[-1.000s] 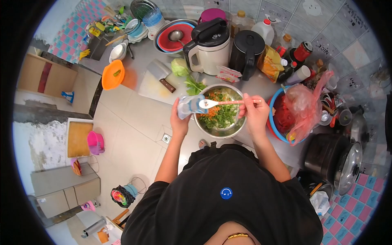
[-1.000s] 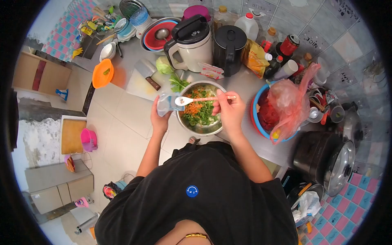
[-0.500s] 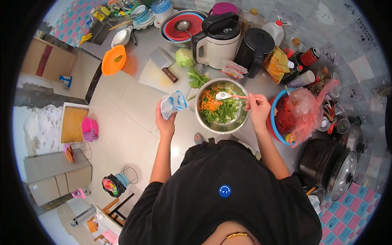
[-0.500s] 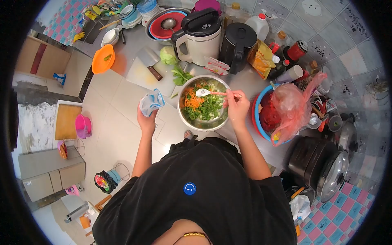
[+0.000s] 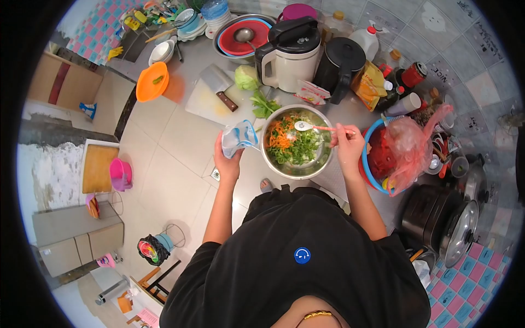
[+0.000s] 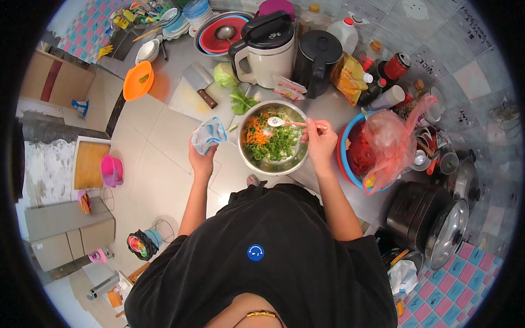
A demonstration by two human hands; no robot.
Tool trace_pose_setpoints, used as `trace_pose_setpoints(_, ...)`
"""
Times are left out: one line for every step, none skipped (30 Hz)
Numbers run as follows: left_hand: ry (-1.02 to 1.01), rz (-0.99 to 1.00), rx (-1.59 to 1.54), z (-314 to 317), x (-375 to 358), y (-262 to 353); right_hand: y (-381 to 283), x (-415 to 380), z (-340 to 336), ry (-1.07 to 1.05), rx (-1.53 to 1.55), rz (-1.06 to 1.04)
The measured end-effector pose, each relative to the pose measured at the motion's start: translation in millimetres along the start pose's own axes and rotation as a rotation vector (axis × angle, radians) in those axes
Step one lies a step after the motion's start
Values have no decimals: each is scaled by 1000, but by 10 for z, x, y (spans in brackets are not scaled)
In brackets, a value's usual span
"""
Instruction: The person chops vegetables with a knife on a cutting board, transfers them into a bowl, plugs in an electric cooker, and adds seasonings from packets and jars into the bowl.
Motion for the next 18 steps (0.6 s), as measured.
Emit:
trace_pose_setpoints(-5,-5,-11,19,2,17,-21,-7,-21,22,18,2)
trace_pose_setpoints(-11,-10,-23,41,1,35,-16,-11,-47,25,71,16)
trace_pose_setpoints(-16,0,2,65,-2,56,-27,-19,-65,26,126,31)
trace_pose_setpoints(-21,11,29,87,-4,78,-34,-31,-72,27,182,45)
trace_pose_setpoints(-25,22,55,109,-5,103,-30,-51,-85,31,268,83)
trace_pose_setpoints(-42,20,45,143,-8,123,-132,-88,-65,36,354,120)
trace_pose_setpoints(-63,20,34,188,-12,147,-240,-128,-49,43,441,154)
trace_pose_setpoints(-86,21,22,235,-14,175,-379,-162,-19,8,439,126)
trace_pose_setpoints(-104,32,31,274,-19,181,-521,-208,23,-24,436,97)
trace_pose_setpoints(-128,47,37,338,-25,182,-647,-255,63,-50,432,63)
trace_pose_setpoints(-159,67,39,432,-32,195,-749,-309,112,-67,289,23)
trace_pose_setpoints(-202,86,64,523,-65,327,-830,-363,192,-98,244,-45)
trace_pose_setpoints(-259,59,-7,644,-100,384,-871,-429,271,-140,174,-40)
trace_pose_setpoints(-320,30,-76,768,-144,426,-835,-443,338,-231,-5,-115)
trace_pose_setpoints(-381,-1,-143,891,-180,451,-971,-462,423,-270,-129,-342)
trace_pose_setpoints(-427,-6,-140,1018,-207,413,-1027,-475,435,-320,-310,-283)
trace_pose_setpoints(-486,-15,-148,1146,-245,373,-1028,-490,390,-292,-477,-306)
trace_pose_setpoints(-541,-26,-154,1266,-277,356,-1027,-482,340,-283,-531,-276)
Point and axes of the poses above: each hand's wrist, its own x-axis towards the middle knuckle, its own z-axis out of the palm, y = z × x, the point moved 6 cm from there along x, towards the middle knuckle, and after that the axes turned 1 degree about -y, right-handed, at the moved point
